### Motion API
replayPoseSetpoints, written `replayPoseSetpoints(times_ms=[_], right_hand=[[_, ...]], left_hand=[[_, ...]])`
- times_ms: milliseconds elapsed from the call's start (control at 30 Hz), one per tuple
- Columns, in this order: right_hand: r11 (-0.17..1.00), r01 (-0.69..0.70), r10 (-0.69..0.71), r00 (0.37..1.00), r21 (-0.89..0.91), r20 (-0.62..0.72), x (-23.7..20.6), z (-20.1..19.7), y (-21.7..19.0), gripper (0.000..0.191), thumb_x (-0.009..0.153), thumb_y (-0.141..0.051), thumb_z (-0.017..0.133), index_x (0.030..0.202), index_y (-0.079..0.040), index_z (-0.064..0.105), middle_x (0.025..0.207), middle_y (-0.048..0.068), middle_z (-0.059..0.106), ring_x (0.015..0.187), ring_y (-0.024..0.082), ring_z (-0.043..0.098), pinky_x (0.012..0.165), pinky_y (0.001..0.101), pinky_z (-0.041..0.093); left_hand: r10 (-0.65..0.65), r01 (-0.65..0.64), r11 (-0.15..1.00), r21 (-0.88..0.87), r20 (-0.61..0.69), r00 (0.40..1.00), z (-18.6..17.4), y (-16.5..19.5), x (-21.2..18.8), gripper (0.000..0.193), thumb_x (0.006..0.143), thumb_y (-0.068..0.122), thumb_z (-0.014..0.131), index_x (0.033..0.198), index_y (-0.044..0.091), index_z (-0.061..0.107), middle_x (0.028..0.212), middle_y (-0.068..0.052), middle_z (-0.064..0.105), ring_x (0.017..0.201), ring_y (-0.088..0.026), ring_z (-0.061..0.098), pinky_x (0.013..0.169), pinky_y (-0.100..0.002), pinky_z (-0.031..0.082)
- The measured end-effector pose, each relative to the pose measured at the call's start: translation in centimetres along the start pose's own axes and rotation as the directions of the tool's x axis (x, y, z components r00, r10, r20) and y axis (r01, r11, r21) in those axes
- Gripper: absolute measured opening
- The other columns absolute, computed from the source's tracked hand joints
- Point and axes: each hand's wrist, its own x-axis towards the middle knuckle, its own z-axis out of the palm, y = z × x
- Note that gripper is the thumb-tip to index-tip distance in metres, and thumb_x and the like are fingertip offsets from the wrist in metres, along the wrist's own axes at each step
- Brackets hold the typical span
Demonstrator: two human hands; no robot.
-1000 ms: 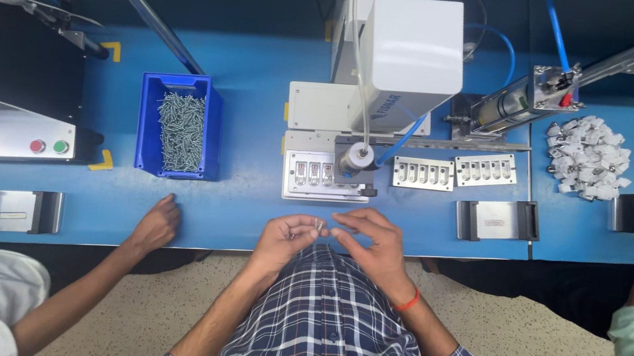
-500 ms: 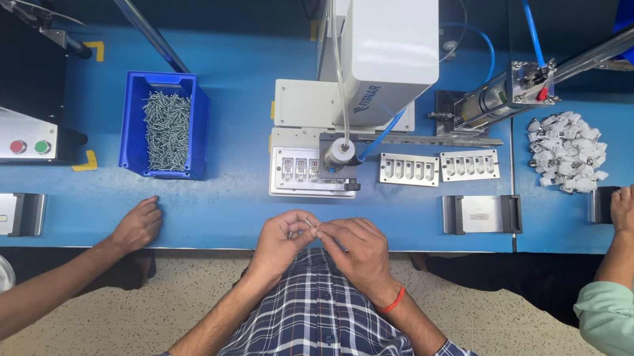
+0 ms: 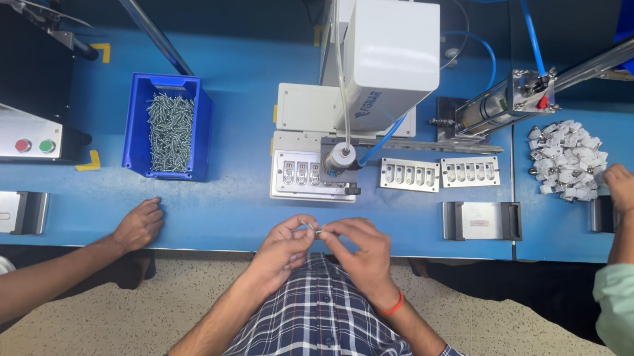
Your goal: The person places small metal components into a white plastic housing on a blue workbench. They use a handheld tool to press the components into place and then move the housing aside. The person repeats this process with multiple housings.
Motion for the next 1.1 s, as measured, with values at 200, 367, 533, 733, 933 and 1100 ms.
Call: replayPoseSetpoints(times_ms=[200, 367, 533, 733, 933, 1100], right_hand=[[0.815, -0.420, 0.464, 0.886, 0.399, -0.013, 1.4, -1.2, 3.0, 0.015, 0.089, -0.011, 0.079, 0.103, -0.004, 0.081, 0.095, 0.010, 0.078, 0.084, 0.012, 0.069, 0.076, 0.0269, 0.056], [0.983, -0.183, 0.169, 0.948, -0.028, -0.271, 4.5, -3.4, 6.2, 0.014, 0.091, -0.009, 0.078, 0.104, -0.005, 0.080, 0.104, 0.009, 0.079, 0.099, 0.017, 0.074, 0.089, 0.0297, 0.057], [0.983, -0.185, 0.183, 0.961, 0.008, -0.208, 6.4, -2.3, 8.7, 0.016, 0.089, -0.011, 0.078, 0.104, -0.005, 0.080, 0.106, 0.010, 0.079, 0.102, 0.021, 0.075, 0.090, 0.0314, 0.057], [0.954, -0.141, 0.107, 0.985, -0.266, -0.137, 7.0, -0.9, 10.3, 0.015, 0.084, -0.013, 0.078, 0.096, -0.004, 0.078, 0.099, 0.011, 0.077, 0.093, 0.028, 0.074, 0.082, 0.0363, 0.057], [0.895, -0.140, 0.119, 0.990, -0.424, -0.077, 8.3, -1.6, 8.3, 0.017, 0.079, -0.013, 0.080, 0.093, -0.004, 0.079, 0.097, 0.011, 0.076, 0.085, 0.032, 0.072, 0.073, 0.0398, 0.056], [0.973, -0.184, 0.156, 0.968, -0.136, -0.195, 6.0, -3.3, 3.8, 0.016, 0.087, -0.013, 0.080, 0.102, -0.006, 0.080, 0.095, 0.007, 0.077, 0.080, 0.017, 0.073, 0.070, 0.0294, 0.057]], left_hand=[[0.175, -0.177, 0.976, 0.126, 0.027, 0.984, -0.6, 1.4, 0.5, 0.010, 0.100, 0.010, 0.066, 0.107, 0.005, 0.068, 0.093, -0.010, 0.075, 0.050, -0.003, 0.039, 0.043, -0.019, 0.029], [0.162, -0.146, 0.955, 0.258, -0.039, 0.986, -0.4, 2.3, 0.6, 0.016, 0.100, 0.017, 0.066, 0.109, 0.004, 0.071, 0.092, -0.007, 0.075, 0.052, -0.001, 0.038, 0.045, -0.018, 0.028], [0.144, -0.105, 0.921, 0.374, -0.075, 0.987, 0.2, 2.9, 0.5, 0.020, 0.100, 0.021, 0.065, 0.109, 0.005, 0.071, 0.089, -0.003, 0.075, 0.050, 0.000, 0.036, 0.045, -0.018, 0.027], [0.158, -0.102, 0.897, 0.430, -0.098, 0.983, -0.1, 3.8, 1.0, 0.021, 0.101, 0.022, 0.063, 0.111, 0.005, 0.071, 0.089, -0.002, 0.074, 0.050, -0.001, 0.036, 0.045, -0.018, 0.027], [0.219, -0.175, 0.841, 0.512, -0.026, 0.975, -0.1, 3.3, 2.0, 0.023, 0.103, 0.021, 0.063, 0.113, 0.003, 0.071, 0.093, -0.006, 0.075, 0.090, -0.008, 0.067, 0.085, -0.026, 0.051], [0.199, -0.184, 0.796, 0.576, 0.038, 0.979, 0.6, 3.5, 2.6, 0.023, 0.101, 0.020, 0.063, 0.112, 0.002, 0.072, 0.093, -0.006, 0.076, 0.093, -0.012, 0.070, 0.091, -0.029, 0.053]])
